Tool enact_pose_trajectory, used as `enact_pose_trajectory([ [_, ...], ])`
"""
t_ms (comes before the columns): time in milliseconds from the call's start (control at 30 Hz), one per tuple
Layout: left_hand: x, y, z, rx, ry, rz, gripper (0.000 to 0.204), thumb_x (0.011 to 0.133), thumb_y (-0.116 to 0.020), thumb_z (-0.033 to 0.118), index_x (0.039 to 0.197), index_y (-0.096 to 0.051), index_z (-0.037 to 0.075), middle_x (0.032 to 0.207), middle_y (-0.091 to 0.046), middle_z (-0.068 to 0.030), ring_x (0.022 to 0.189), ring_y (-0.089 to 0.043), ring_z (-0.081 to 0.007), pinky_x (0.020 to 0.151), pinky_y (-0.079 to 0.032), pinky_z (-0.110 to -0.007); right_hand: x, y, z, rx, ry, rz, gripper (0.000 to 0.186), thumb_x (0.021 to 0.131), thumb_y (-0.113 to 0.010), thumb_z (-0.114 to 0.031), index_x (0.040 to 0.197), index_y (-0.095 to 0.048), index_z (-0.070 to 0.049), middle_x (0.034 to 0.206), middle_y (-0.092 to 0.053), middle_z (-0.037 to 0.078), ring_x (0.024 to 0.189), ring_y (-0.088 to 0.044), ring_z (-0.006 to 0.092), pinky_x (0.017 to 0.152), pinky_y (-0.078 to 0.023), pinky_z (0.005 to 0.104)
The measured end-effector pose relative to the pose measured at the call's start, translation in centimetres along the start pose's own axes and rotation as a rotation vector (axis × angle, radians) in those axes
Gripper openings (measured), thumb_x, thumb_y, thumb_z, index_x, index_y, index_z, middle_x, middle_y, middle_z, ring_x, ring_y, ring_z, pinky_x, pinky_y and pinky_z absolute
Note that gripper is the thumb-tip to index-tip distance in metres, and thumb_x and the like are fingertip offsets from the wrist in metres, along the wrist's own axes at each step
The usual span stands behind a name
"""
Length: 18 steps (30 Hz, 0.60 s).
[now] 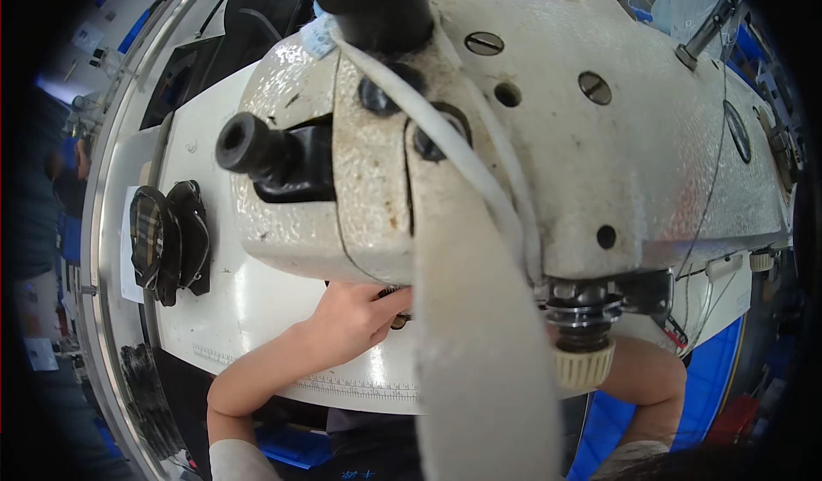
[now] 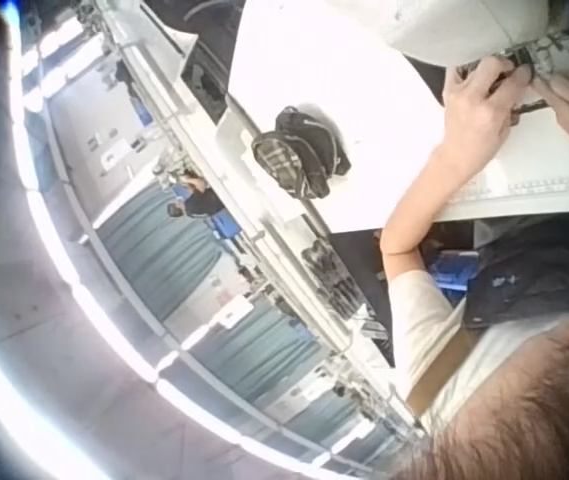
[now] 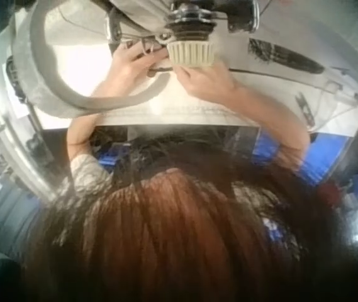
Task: Sewing together components of small leather pouches using an industrial sewing machine.
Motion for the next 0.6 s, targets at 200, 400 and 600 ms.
enact_pose_trajectory([
  [200,-2.2,-2.0,-1.9,-0.11,0.257,-0.365,0.029,0.062,-0.063,0.002,0.091,-0.065,0.001,0.077,-0.061,-0.0172,0.068,-0.061,-0.0322,0.058,-0.048,-0.04,-0.1,-0.7,-0.1,-0.027,0.047,-0.085,0.012,0.057,-0.059,-0.012,0.062,-0.052,-0.004,0.06,-0.053,0.008,0.058,-0.055,0.0196,0.048,-0.04,0.0307],
  [400,-0.9,-1.3,-2.5,-0.068,0.248,-0.332,0.024,0.071,-0.061,0.008,0.094,-0.064,0.002,0.083,-0.062,-0.0174,0.076,-0.061,-0.0338,0.067,-0.049,-0.041,-0.1,-1.5,0.2,-0.001,-0.009,-0.062,0.013,0.058,-0.059,-0.013,0.063,-0.053,-0.003,0.062,-0.057,0.01,0.057,-0.057,0.0226,0.053,-0.045,0.0338],
  [600,-0.2,-1.2,-3.2,0.04,0.163,-0.188,0.017,0.073,-0.062,0.009,0.089,-0.064,0.002,0.079,-0.063,-0.0152,0.07,-0.062,-0.0312,0.062,-0.049,-0.039,0.3,-1.1,1.9,-0.009,-0.132,-0.031,0.016,0.064,-0.061,-0.013,0.078,-0.061,-0.006,0.068,-0.061,0.01,0.061,-0.061,0.0272,0.056,-0.049,0.0377],
])
Point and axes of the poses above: each hand's wrist, its own x-axis towards the middle knuckle, its own y-axis out of the back of the hand, z = x × y, the point moved 5 cm from there along x, towards the middle knuckle
